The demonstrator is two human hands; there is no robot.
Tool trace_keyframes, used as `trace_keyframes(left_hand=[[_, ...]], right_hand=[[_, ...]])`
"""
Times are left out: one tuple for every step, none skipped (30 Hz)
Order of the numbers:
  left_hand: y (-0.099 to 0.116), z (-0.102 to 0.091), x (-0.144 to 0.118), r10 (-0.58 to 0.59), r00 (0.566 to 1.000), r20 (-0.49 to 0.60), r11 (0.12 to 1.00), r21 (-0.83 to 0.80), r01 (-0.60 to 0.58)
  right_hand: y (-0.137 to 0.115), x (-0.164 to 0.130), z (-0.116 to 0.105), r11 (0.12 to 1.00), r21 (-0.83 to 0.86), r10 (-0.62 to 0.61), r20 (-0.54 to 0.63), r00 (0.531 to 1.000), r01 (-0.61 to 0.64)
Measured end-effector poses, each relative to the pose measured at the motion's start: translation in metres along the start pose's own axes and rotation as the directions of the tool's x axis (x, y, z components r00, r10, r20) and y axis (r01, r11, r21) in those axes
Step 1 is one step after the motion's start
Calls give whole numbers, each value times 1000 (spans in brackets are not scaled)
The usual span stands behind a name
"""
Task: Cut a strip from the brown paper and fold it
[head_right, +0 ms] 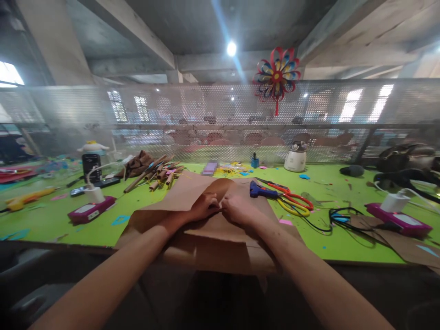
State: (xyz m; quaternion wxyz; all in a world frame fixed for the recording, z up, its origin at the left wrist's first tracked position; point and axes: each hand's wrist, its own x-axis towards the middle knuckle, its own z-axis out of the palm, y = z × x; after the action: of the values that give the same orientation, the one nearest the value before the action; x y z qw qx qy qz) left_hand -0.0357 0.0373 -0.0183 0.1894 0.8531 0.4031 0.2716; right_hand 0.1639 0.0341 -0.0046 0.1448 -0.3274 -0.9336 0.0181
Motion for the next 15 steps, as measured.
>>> trace_keyframes(left_hand=[[-2,1,1,61,998,9,991,120,-61],[-3,2,1,103,994,22,969,222,-106],[-3,2,1,121,992,28,950,286,-124],[-3,2,0,119,992,32,941,316,-123],[-2,1,-1,108,993,38,937,329,-115],[0,-1,-2,95,994,48,936,334,-106],[3,-3,-3,82,995,61,936,338,-98],[7,-6,-5,67,995,75,935,343,-89],[12,-9,-7,53,994,91,933,351,-82],[17,-12,-8,41,994,102,930,359,-75],[22,-15,-10,26,994,107,927,369,-64],[26,-18,-11,8,994,111,924,379,-50],[30,-20,-12,-10,993,116,921,388,-36],[32,-22,-13,-28,992,122,918,395,-22],[33,-24,-13,-43,991,126,916,400,-11]], right_hand=[[0,0,1,998,-68,-2,-6,1000,2],[1,0,2,993,-120,-3,-11,1000,2],[1,0,2,987,-160,-9,-16,1000,6],[2,0,3,982,-189,-17,-19,1000,13],[2,0,3,978,-210,-24,-22,999,19],[3,1,4,974,-224,-29,-22,999,24],[4,1,4,972,-232,-34,-20,999,29],[5,1,4,971,-238,-36,-19,999,31],[6,1,5,970,-243,-36,-14,999,32],[7,1,5,969,-246,-36,-10,999,32],[8,2,6,968,-247,-36,-5,999,34],[9,2,7,968,-249,-30,1,1000,30],[10,2,7,968,-250,-19,7,1000,20],[10,2,7,968,-252,-6,16,1000,9],[10,2,6,968,-253,4,25,1000,2]])
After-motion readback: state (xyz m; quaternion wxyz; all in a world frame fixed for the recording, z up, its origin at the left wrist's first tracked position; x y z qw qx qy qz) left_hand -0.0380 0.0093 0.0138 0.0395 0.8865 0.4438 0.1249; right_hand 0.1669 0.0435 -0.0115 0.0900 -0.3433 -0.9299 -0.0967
